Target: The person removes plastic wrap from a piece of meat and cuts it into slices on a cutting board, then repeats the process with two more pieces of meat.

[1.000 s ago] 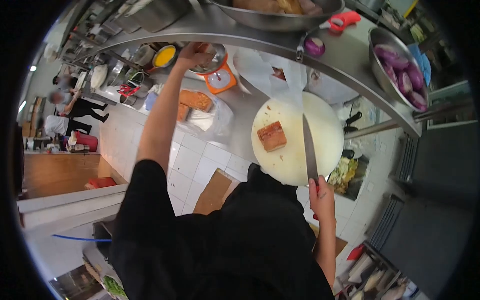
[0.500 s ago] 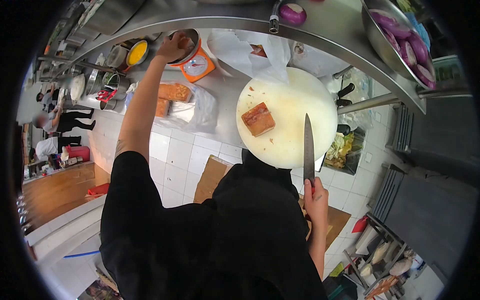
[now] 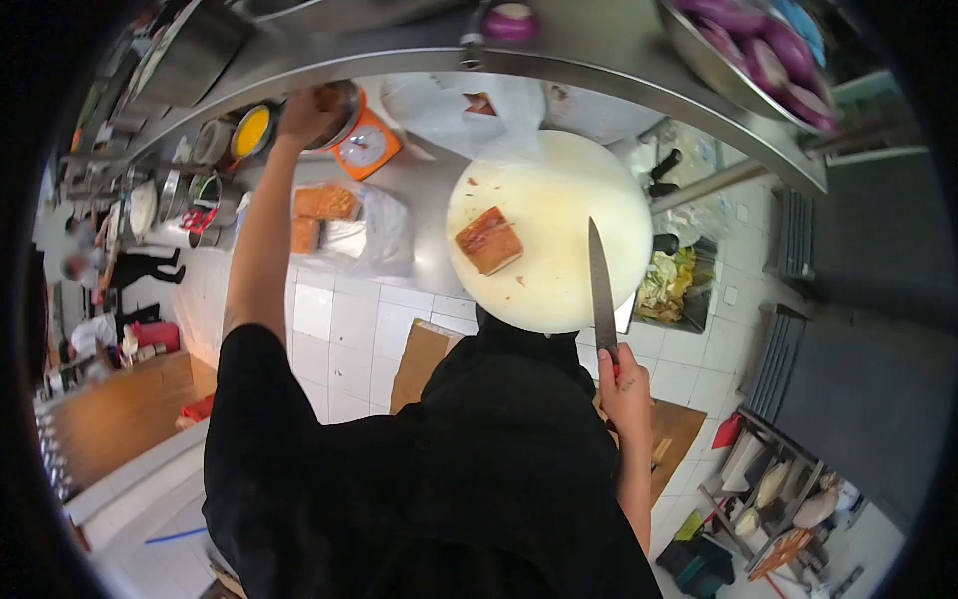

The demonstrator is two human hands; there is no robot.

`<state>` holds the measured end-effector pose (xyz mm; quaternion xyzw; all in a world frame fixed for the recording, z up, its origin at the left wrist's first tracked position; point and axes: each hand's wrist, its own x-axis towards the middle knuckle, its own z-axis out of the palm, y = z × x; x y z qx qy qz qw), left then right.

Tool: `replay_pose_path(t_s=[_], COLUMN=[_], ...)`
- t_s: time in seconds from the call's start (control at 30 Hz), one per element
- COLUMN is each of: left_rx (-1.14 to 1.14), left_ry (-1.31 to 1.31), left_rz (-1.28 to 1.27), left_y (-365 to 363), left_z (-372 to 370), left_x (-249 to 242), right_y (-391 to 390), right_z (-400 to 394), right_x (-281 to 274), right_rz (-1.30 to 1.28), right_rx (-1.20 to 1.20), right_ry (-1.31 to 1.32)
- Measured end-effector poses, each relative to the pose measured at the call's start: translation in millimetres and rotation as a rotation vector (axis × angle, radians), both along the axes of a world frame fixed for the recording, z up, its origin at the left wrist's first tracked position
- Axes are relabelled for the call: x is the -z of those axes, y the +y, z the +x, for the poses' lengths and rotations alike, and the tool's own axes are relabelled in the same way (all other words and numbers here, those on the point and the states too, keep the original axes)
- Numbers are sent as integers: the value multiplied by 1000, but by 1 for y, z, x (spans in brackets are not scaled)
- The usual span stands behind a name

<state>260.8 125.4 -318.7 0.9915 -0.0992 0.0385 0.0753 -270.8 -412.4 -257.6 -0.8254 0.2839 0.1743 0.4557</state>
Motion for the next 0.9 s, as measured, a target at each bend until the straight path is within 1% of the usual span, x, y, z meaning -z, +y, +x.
replay_pose_path(t_s=[0.03, 0.07, 0.1, 0.17, 0.2, 0.23, 0.27, 0.3, 0.33, 0.37, 0.4, 0.43, 0.47, 0.5, 0.57, 0.6, 0.67, 0.7, 0.73, 0.8, 0.83, 0.87, 0.9], left_rx=[69, 144, 182, 39, 81, 118, 175, 232, 220, 201, 239, 341, 431, 434, 390, 397, 655, 872, 876, 1074, 1119, 1120, 1017], left_ry=[122, 256, 269, 364, 450, 527, 582, 634, 683, 816, 778, 603, 424, 426, 212, 217, 161, 165, 166, 258, 316, 316, 438], left_rz=[-316, -630, -633, -1193, -1214, -1232, -1149, -1064, -973, -991, -966, -690, -413, -404, -126, -115, -233, -283, -282, -150, -74, -74, -91], left_y=[-19, -42, -70, -139, -181, -226, -262, -296, -328, -350, -362, -365, -364, -362, -357, -350, -340, -345, -353, -374, -381, -387, -392], left_z=[-17, -42, -64, -116, -139, -159, -168, -176, -189, -207, -207, -200, -194, -196, -200, -197, -191, -194, -196, -205, -204, -203, -203], left_x=[-26, -57, -69, -80, -76, -68, -47, -28, -28, -44, -19, 7, 22, 11, -23, -27, -34, -46, -50, -52, -51, -50, -49], right_y=[-7, -12, -17, -21, -23, -24, -26, -28, -32, -35, -39, -42, -45, -48, -56, -59, -61, -62, -63, -67, -68, -70, -70], right_z=[-7, -10, -11, -6, 1, 9, 16, 22, 26, 30, 32, 33, 35, 36, 35, 33, 33, 34, 34, 36, 37, 38, 40], right_x=[14, 22, 29, 36, 35, 33, 31, 32, 34, 35, 34, 33, 32, 29, 34, 36, 35, 35, 35, 44, 47, 47, 42], right_rz=[-7, -18, -13, -9, -13, 30, 73, 74, 93, 112, 112, 125, 141, 142, 126, 100, 111, 98, 82, 52, 23, 23, 29], right_rx=[-7, 32, 22, 9, 21, 9, -7, -4, -13, -20, -10, 15, 38, 40, 21, -6, 3, -1, -6, -38, -73, -73, -83], right_ry=[-97, -96, -134, -208, -207, -153, -99, -105, -127, -148, -153, -154, -154, -159, -163, -164, -158, -158, -158, -198, -238, -239, -207])
